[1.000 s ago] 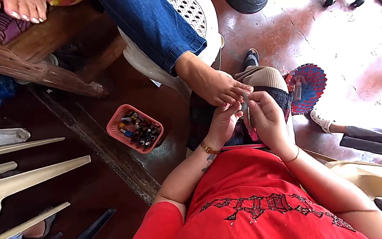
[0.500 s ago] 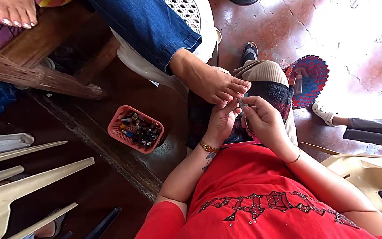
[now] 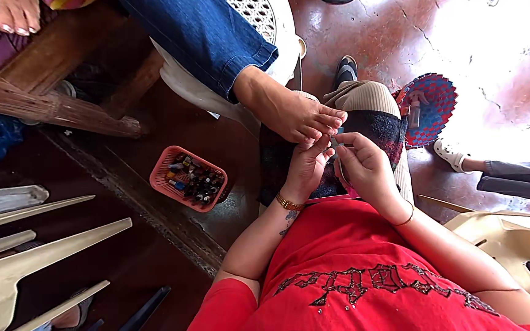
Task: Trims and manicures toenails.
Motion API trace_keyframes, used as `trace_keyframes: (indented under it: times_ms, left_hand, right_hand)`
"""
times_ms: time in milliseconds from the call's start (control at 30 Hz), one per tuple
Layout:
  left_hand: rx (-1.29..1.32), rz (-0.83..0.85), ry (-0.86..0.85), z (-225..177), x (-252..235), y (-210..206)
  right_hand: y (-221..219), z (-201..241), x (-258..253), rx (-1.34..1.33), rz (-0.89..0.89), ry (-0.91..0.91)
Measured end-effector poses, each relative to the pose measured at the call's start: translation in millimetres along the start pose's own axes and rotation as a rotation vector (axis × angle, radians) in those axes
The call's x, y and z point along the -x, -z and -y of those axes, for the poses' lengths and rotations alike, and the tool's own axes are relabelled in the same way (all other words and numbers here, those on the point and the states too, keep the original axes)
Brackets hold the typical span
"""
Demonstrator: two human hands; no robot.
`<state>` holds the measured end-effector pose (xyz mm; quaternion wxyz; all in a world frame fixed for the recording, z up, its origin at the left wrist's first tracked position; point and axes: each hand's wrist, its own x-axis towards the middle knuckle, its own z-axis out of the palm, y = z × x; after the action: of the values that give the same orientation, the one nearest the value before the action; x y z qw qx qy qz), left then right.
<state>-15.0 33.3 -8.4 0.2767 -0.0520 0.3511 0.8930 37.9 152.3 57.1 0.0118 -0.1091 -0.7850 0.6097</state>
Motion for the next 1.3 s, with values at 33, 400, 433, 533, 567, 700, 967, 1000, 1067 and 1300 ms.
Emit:
trace_keyframes:
  times_ms: [33, 400, 433, 533, 567, 700, 967, 1000, 1067, 1300]
  left_hand:
    - [-0.002, 0.0, 0.0, 0, 0, 0]
    - [-0.01, -0.003, 0.019, -1, 1, -2]
    - [0.001, 0.006, 0.014, -1, 1, -1]
    - [0.016, 0.018, -0.016, 0, 3, 0]
    - [0.022, 0.043, -0.035, 1, 4, 1]
    - [0.086, 0.01, -0.009, 1, 2, 3]
    - [0.104, 0.023, -0.001, 2, 0, 4]
    - [0.089, 0.039, 0.006, 2, -1, 4]
    - [0.081, 0.055, 0.013, 0, -1, 4]
    - [0.077, 0.084, 0.009, -2, 1, 5]
  right_hand:
    - [0, 0, -1, -0.024, 0.005, -0.006]
    - [-15, -14, 2, -0.194, -0.072, 0.085]
    - [-16, -16, 2, -0.189, -0.086, 0.176]
    - [-15, -11, -12, -0.146, -0.032, 0.497]
    - [-14, -3, -22, -0.104, 0.013, 0.555]
    - [-19, 31, -78, -0.003, 0.066, 0.652]
    - [-21, 46, -83, 0.07, 0.126, 0.441]
    - [-18, 42, -87, 0.053, 0.09, 0.509]
    - [-6, 48, -98, 0.028, 0.095, 0.58]
    - [51, 106, -134, 0.639, 0.98, 0.149]
